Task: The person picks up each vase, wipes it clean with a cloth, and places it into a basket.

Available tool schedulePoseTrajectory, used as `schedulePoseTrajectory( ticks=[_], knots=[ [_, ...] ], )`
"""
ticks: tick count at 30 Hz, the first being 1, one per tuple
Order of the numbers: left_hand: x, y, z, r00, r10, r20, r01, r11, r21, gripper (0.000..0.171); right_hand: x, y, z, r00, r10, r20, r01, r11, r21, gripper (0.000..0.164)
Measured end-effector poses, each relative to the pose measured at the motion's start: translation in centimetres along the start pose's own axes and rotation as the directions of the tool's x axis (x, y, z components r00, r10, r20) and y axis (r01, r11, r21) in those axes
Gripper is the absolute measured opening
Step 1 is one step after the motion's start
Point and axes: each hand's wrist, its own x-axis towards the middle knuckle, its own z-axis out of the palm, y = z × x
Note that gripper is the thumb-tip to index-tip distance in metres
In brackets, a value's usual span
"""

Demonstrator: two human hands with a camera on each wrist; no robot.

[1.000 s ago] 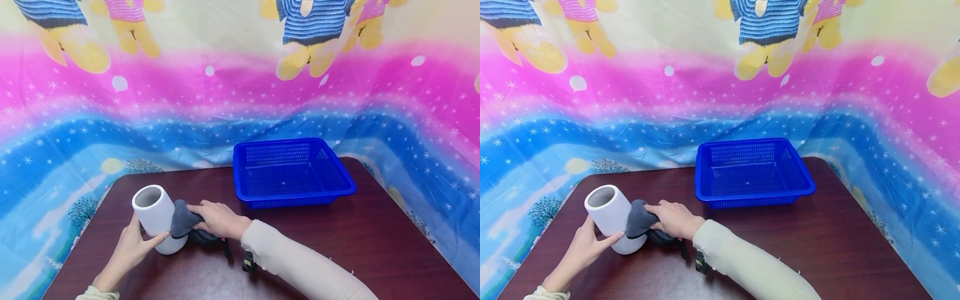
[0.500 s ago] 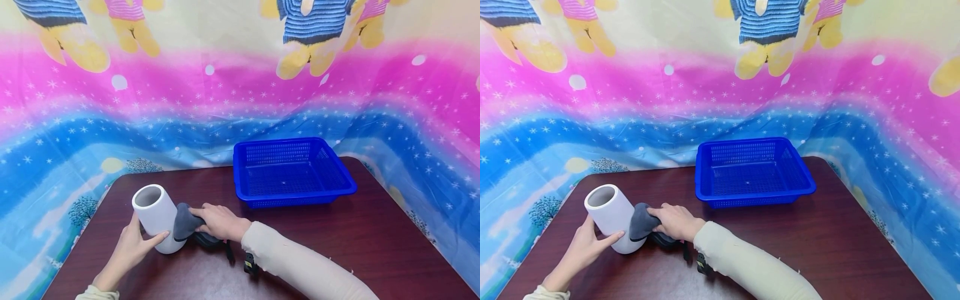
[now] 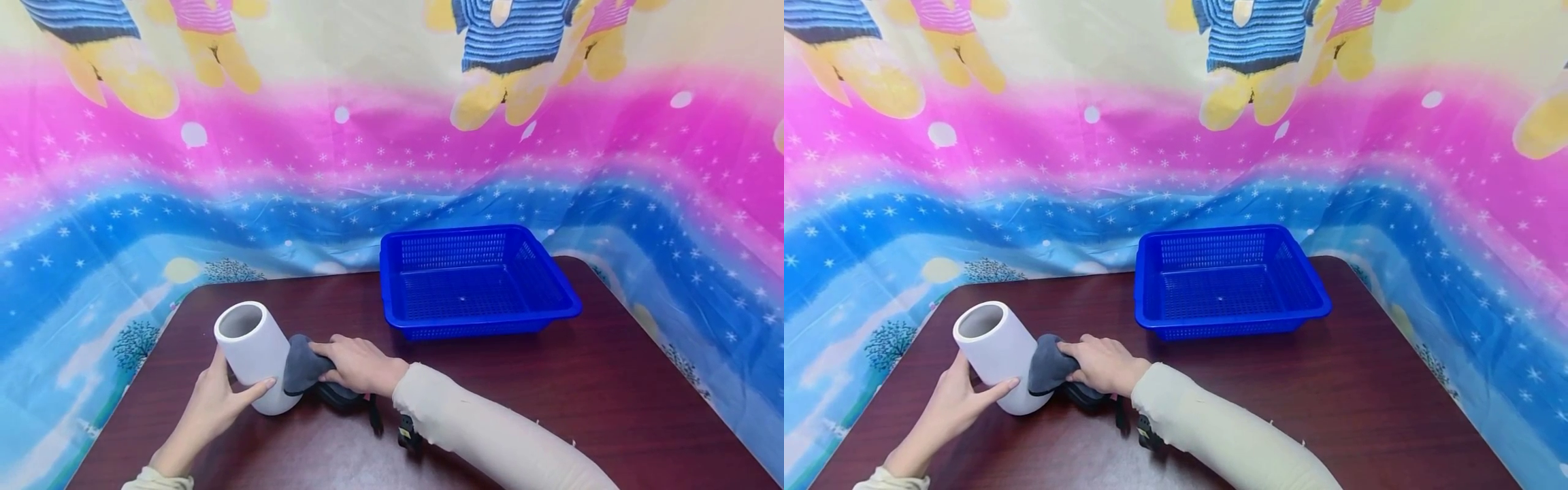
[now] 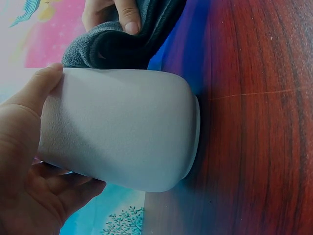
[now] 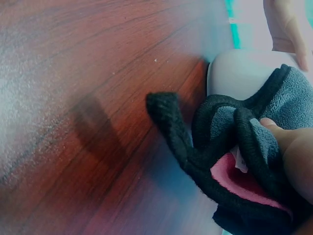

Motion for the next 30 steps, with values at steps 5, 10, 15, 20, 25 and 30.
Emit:
schedulePoseTrajectory(
  ticks=[5, 10, 15, 20, 25, 30],
  knots=[
    [0.0, 0.0, -0.1, 1.000, -0.005, 0.000, 0.005, 1.000, 0.006, 0.093, 0.0, -0.1, 0.1, 1.000, 0.009, 0.011, -0.009, 1.000, -0.016, 0.060],
    [0.0, 0.1, -0.2, 1.000, -0.014, 0.002, 0.014, 1.000, 0.009, 0.093, -0.3, -0.1, 0.5, 0.998, 0.032, 0.048, -0.028, 0.996, -0.084, 0.059],
    [0.1, 0.2, -0.2, 1.000, -0.013, 0.002, 0.013, 1.000, 0.012, 0.093, -0.3, -0.2, 0.7, 0.998, 0.042, 0.054, -0.036, 0.994, -0.107, 0.059],
    [0.0, 0.2, -0.3, 1.000, -0.013, 0.000, 0.013, 1.000, 0.019, 0.093, -0.2, -0.2, 0.8, 0.997, 0.042, 0.060, -0.035, 0.992, -0.117, 0.057],
    [0.1, 0.0, -0.3, 1.000, -0.013, -0.006, 0.013, 0.999, 0.031, 0.093, -0.3, -0.2, 1.0, 0.997, 0.044, 0.068, -0.035, 0.992, -0.124, 0.056],
    [0.1, 0.0, -0.2, 1.000, -0.009, -0.006, 0.009, 1.000, 0.027, 0.094, -0.4, -0.3, 1.1, 0.995, 0.048, 0.091, -0.034, 0.988, -0.148, 0.053]
  ],
)
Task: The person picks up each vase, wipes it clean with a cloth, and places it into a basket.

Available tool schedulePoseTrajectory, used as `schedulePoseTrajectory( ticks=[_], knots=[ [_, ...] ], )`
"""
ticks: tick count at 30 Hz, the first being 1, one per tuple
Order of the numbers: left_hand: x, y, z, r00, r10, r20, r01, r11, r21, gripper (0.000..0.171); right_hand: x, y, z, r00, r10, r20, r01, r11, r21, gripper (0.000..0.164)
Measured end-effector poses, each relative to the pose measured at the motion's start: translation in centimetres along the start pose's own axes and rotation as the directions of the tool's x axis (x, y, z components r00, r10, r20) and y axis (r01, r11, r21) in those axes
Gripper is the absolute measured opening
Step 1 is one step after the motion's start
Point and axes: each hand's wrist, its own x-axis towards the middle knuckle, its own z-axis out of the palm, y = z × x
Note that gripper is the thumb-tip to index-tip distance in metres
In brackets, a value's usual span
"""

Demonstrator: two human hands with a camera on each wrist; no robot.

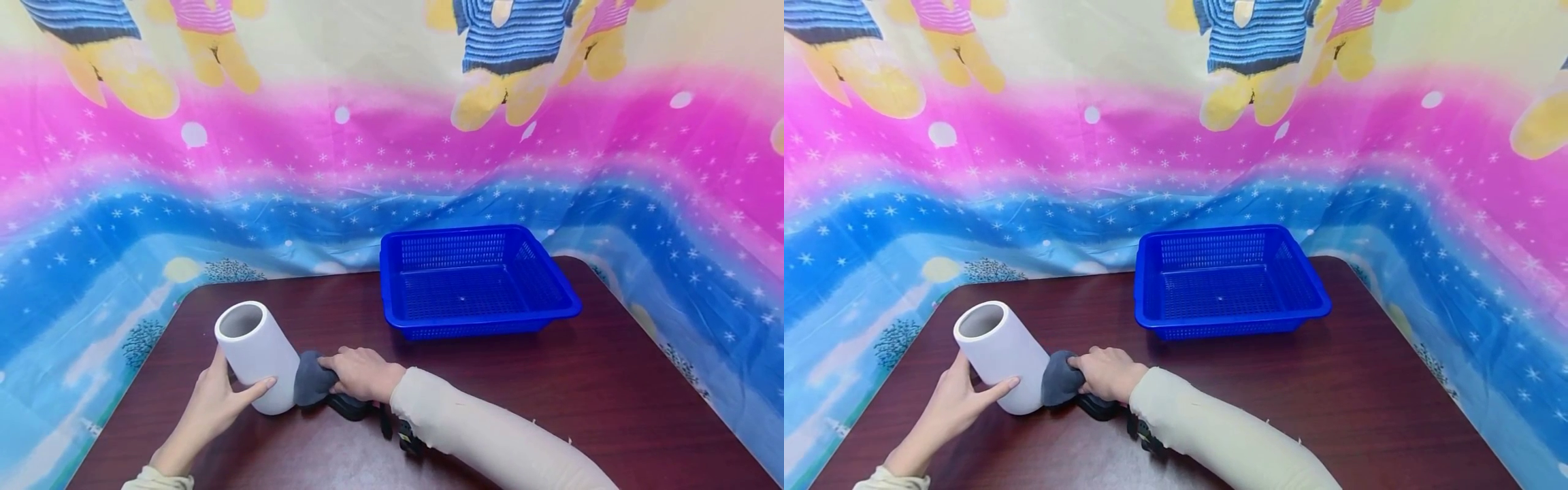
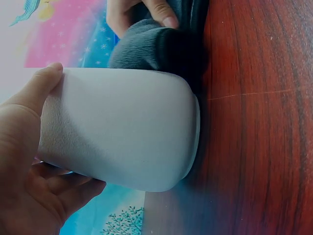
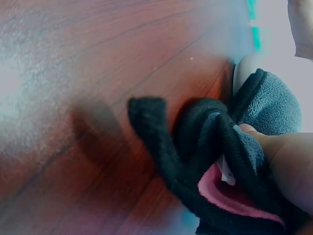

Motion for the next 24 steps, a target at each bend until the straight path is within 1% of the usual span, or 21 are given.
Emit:
schedulePoseTrajectory(
  ticks=[9, 18, 24],
  knots=[
    [0.07, -0.18, -0.09, 1.000, 0.001, 0.006, -0.001, 1.000, -0.019, 0.095, 0.12, 0.05, 0.26, 1.000, 0.002, 0.015, -0.002, 1.000, 0.016, 0.054],
    [0.28, 0.10, -0.29, 1.000, -0.005, 0.025, 0.006, 1.000, -0.025, 0.093, 0.20, 0.40, 0.21, 1.000, 0.006, 0.025, -0.007, 0.999, 0.038, 0.056],
    [0.16, 0.12, -0.30, 1.000, -0.013, 0.026, 0.014, 1.000, -0.021, 0.092, 0.21, 0.45, 0.42, 0.999, 0.011, 0.032, -0.012, 0.999, 0.047, 0.056]
  ],
)
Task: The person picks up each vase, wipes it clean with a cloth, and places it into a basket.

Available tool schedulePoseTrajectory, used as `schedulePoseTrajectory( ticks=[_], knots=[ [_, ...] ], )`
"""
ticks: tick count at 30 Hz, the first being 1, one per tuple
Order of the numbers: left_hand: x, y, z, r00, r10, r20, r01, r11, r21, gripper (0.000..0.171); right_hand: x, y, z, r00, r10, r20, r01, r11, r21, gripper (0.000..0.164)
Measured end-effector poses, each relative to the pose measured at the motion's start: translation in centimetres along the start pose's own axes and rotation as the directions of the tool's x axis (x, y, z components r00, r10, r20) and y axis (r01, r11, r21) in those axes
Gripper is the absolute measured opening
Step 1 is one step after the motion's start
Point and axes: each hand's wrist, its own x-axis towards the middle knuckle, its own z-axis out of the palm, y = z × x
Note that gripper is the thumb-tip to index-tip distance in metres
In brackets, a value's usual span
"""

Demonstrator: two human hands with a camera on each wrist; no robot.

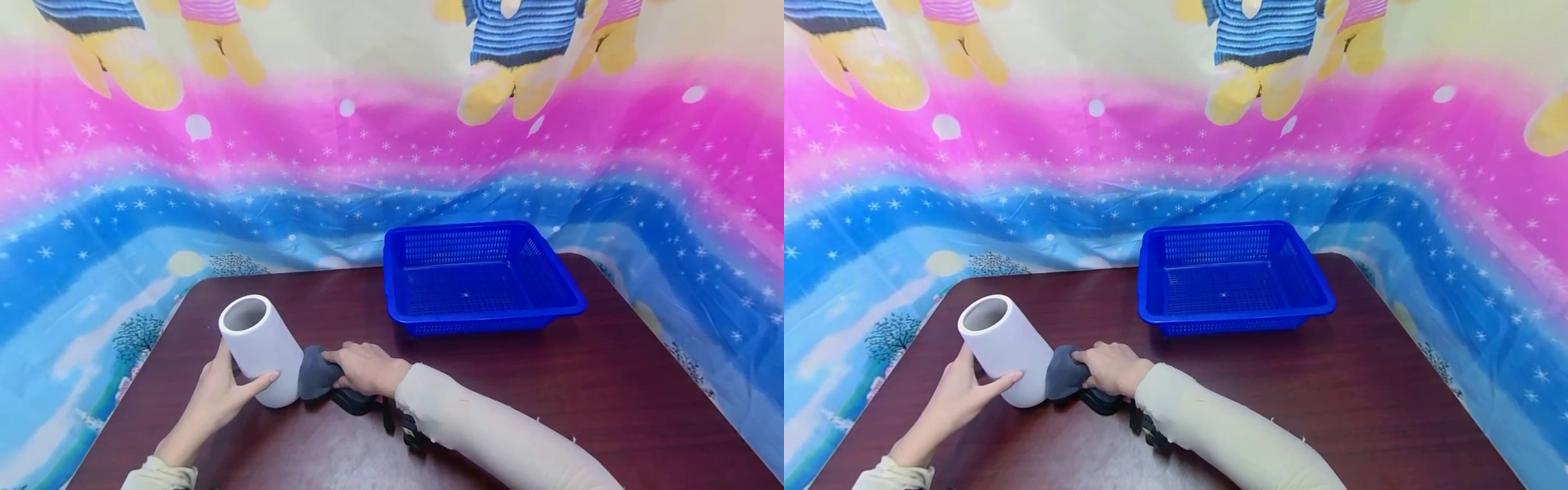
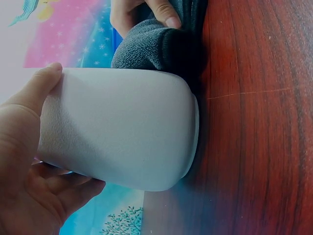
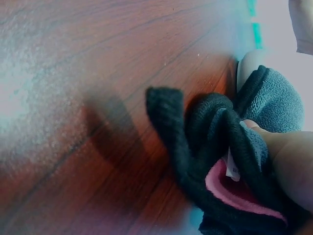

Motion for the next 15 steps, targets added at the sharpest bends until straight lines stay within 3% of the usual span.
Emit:
schedulePoseTrajectory(
  ticks=[15],
  knots=[
    [-0.05, 0.01, 0.14, 1.000, 0.025, -0.013, -0.026, 1.000, -0.009, 0.095, -0.33, 0.35, -0.27, 1.000, -0.012, -0.004, 0.012, 1.000, 0.007, 0.059]
  ],
)
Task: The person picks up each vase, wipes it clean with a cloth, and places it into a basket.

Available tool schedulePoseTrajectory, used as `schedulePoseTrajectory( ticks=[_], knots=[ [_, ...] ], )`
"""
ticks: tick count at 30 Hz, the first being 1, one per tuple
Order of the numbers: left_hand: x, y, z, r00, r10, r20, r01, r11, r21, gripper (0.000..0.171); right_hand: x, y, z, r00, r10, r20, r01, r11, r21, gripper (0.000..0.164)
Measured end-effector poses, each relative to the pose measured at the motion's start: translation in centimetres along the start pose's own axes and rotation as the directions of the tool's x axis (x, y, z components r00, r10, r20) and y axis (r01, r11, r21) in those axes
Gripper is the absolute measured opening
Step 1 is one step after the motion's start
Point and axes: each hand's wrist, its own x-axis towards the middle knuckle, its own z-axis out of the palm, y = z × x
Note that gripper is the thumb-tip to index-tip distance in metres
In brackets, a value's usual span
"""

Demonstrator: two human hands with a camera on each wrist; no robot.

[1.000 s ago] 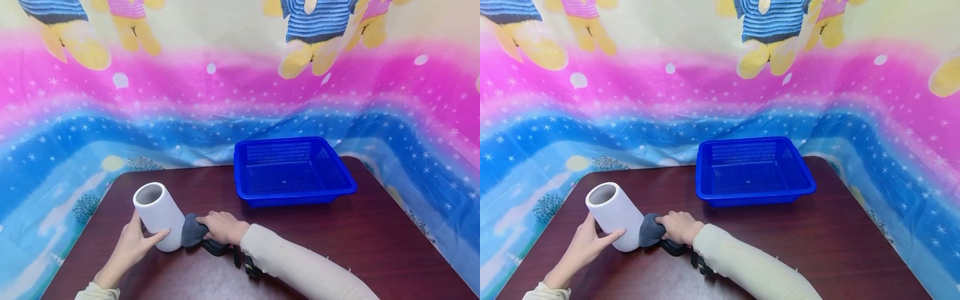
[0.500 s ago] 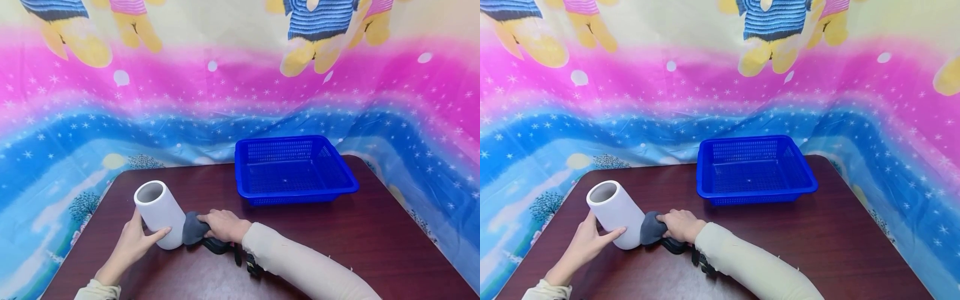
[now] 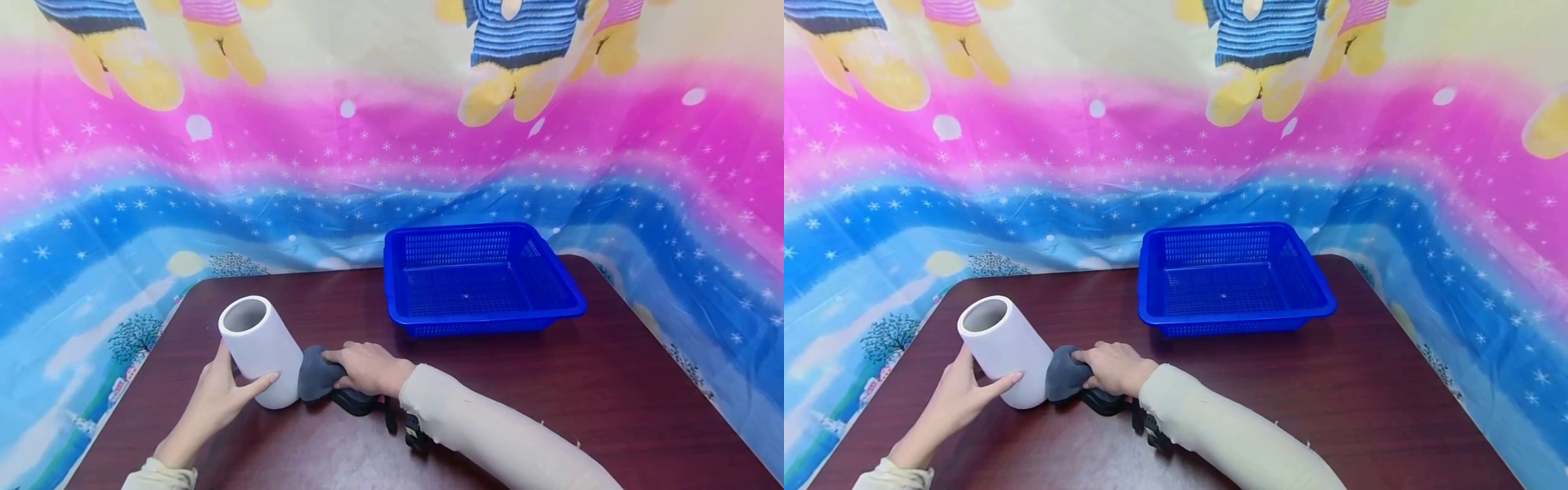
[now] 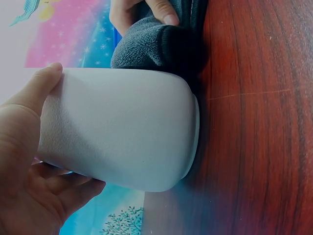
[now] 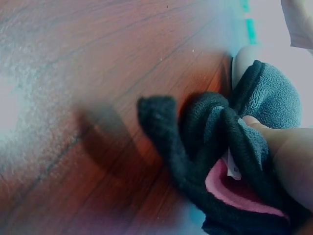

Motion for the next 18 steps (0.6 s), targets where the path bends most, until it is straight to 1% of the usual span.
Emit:
schedulePoseTrajectory(
  ticks=[9, 18],
  knots=[
    [-0.13, -0.20, 0.11, 1.000, 0.002, -0.016, -0.002, 1.000, 0.020, 0.094, -0.36, 0.19, -0.26, 1.000, -0.007, -0.013, 0.008, 1.000, 0.024, 0.059],
    [-0.25, -0.13, 0.11, 1.000, -0.004, -0.023, 0.004, 0.999, 0.032, 0.094, -0.79, 0.59, -0.38, 0.999, -0.027, -0.043, 0.027, 0.999, 0.019, 0.059]
  ],
)
